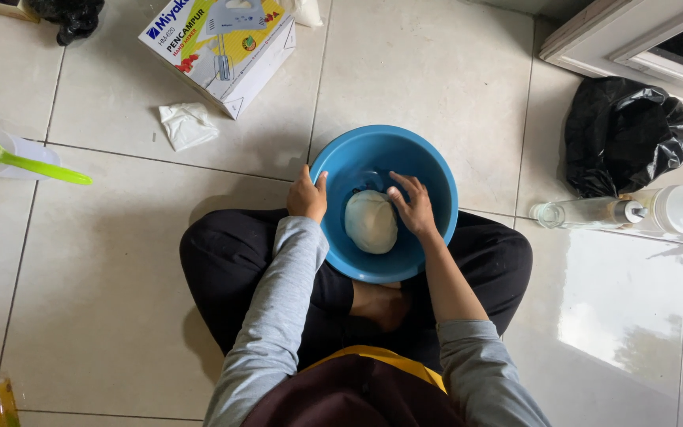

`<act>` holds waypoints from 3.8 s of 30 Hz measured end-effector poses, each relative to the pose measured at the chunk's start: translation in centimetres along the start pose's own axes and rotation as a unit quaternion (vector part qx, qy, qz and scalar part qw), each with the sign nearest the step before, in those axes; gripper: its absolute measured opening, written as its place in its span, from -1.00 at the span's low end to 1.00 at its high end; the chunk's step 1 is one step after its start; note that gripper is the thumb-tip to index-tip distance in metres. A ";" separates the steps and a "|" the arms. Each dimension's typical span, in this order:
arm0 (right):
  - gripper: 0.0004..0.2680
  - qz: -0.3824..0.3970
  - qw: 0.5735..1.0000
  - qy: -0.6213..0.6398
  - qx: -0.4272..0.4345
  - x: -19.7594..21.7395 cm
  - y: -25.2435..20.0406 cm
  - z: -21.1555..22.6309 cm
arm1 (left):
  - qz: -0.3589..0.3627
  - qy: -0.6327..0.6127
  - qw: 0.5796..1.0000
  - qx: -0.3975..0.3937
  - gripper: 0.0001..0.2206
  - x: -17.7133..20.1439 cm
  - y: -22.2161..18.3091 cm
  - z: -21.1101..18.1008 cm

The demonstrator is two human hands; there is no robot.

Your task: Kneading a large piece of dough in a blue plastic bowl by hand while sitting on the floor.

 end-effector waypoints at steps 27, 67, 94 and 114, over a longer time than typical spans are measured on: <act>-0.87 0.168 0.874 -0.455 -0.014 -11.4 6.6 -3.9 | 0.008 -0.037 0.999 -0.012 -0.42 0.3 -0.3 -0.4; -0.70 0.021 0.973 -0.082 -0.216 -6.5 3.7 -10.7 | 0.009 -0.017 1.000 0.016 -0.39 0.6 -0.3 0.0; -0.51 0.209 0.867 -0.431 -0.136 -13.1 7.8 -5.1 | -0.013 -0.012 1.000 0.007 -0.38 0.6 -0.4 -0.2; -0.72 0.190 0.920 0.200 -0.277 -6.5 2.0 -8.0 | -0.010 -0.008 1.000 -0.005 -0.39 0.9 -0.6 -0.4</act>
Point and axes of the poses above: each hand's wrist, its own y-axis towards the middle knuckle, its own x-axis out of the back of the hand, z = x × y, the point moved 2 cm from there along y, towards the middle knuckle, and after that the axes turned 2 degrees about z, right-handed, at the moved point
